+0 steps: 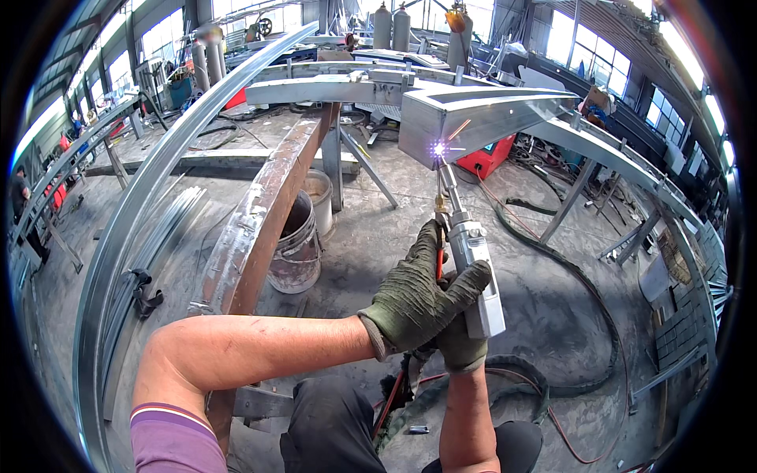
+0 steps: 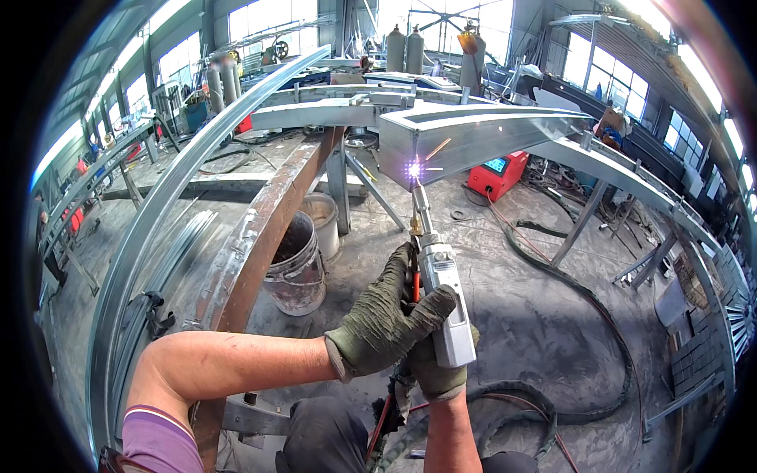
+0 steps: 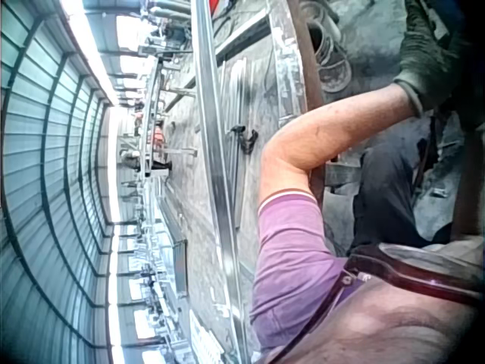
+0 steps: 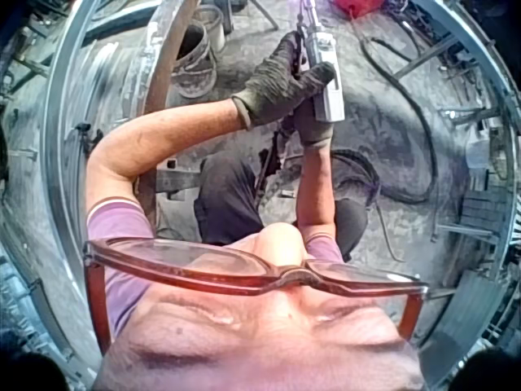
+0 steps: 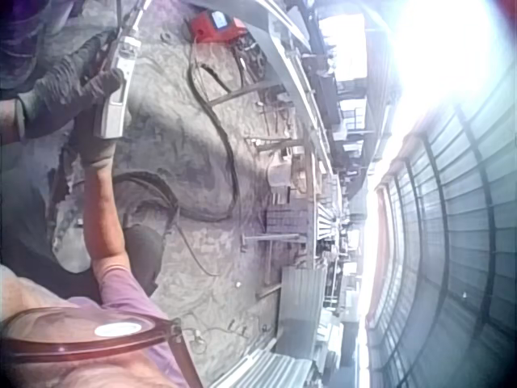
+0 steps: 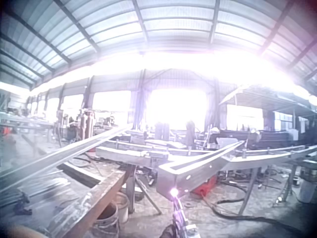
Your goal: The person aligns metal frame components on a workbench and uses a welding torch to join them. They reposition the frame multiple times to weld different seams, producing sparks throughout the process.
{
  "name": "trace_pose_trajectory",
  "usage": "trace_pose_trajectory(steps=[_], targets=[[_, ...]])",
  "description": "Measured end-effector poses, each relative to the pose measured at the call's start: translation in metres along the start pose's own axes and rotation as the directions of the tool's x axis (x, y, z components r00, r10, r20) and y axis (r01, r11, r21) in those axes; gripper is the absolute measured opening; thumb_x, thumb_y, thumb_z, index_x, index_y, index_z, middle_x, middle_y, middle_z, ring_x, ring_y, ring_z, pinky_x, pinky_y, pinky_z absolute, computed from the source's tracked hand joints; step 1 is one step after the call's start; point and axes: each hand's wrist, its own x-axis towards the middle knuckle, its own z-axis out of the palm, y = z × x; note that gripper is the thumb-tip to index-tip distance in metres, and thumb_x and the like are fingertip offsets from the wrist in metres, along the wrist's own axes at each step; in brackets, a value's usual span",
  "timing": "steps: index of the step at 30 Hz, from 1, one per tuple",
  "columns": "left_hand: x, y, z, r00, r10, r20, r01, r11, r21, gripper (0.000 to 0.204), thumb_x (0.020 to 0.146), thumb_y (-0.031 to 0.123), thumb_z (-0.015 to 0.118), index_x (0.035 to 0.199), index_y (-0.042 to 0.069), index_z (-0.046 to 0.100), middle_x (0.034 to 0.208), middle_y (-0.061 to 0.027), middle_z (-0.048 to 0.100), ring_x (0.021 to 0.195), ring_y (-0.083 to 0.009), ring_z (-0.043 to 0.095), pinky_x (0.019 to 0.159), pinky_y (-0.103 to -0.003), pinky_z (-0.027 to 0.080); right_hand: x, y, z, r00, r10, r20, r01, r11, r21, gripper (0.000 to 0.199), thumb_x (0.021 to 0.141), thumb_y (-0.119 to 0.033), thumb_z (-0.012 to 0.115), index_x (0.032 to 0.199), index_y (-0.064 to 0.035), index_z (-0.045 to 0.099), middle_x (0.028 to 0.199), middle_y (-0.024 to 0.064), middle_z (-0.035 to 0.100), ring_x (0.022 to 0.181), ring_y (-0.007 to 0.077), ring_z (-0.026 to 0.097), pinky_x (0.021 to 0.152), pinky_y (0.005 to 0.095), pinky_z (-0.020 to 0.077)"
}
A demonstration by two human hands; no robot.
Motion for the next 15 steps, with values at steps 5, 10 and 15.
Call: trace_pose_trajectory(steps=[5,10,15], targets=[[0.000,-0.010,0.002,0.999,0.033,-0.035,-0.031,0.998,0.049,0.084,0.112,0.046,0.074,0.168,-0.002,0.035,0.144,-0.0246,0.066,0.132,-0.0322,0.069,0.115,-0.046,0.055,-0.001,-0.001,0.001,1.000,0.009,0.009,-0.009,0.999,0.036,0.037,0.111,-0.034,0.079,0.131,-0.0049,0.067,0.117,0.0030,0.075,0.107,0.0145,0.072,0.095,0.0340,0.0589],[-0.001,-0.001,0.001,1.000,-0.012,-0.010,0.012,0.998,0.065,0.085,0.111,0.047,0.074,0.168,-0.004,0.035,0.143,-0.0250,0.066,0.130,-0.0324,0.070,0.114,-0.046,0.055,0.001,-0.007,0.008,0.995,-0.014,-0.102,0.015,1.000,0.008,0.028,0.106,-0.029,0.080,0.116,-0.0027,0.083,0.104,0.0103,0.086,0.097,0.0218,0.083,0.084,0.0387,0.0647],[-0.002,-0.003,0.003,0.999,0.032,-0.034,-0.030,0.998,0.046,0.086,0.111,0.047,0.073,0.168,-0.004,0.034,0.145,-0.0263,0.065,0.134,-0.0335,0.069,0.116,-0.047,0.054,0.001,-0.011,0.006,0.994,0.057,-0.092,-0.052,0.997,0.058,0.033,0.104,-0.034,0.083,0.117,-0.0025,0.082,0.104,0.0092,0.086,0.097,0.0206,0.083,0.086,0.0386,0.0646]])
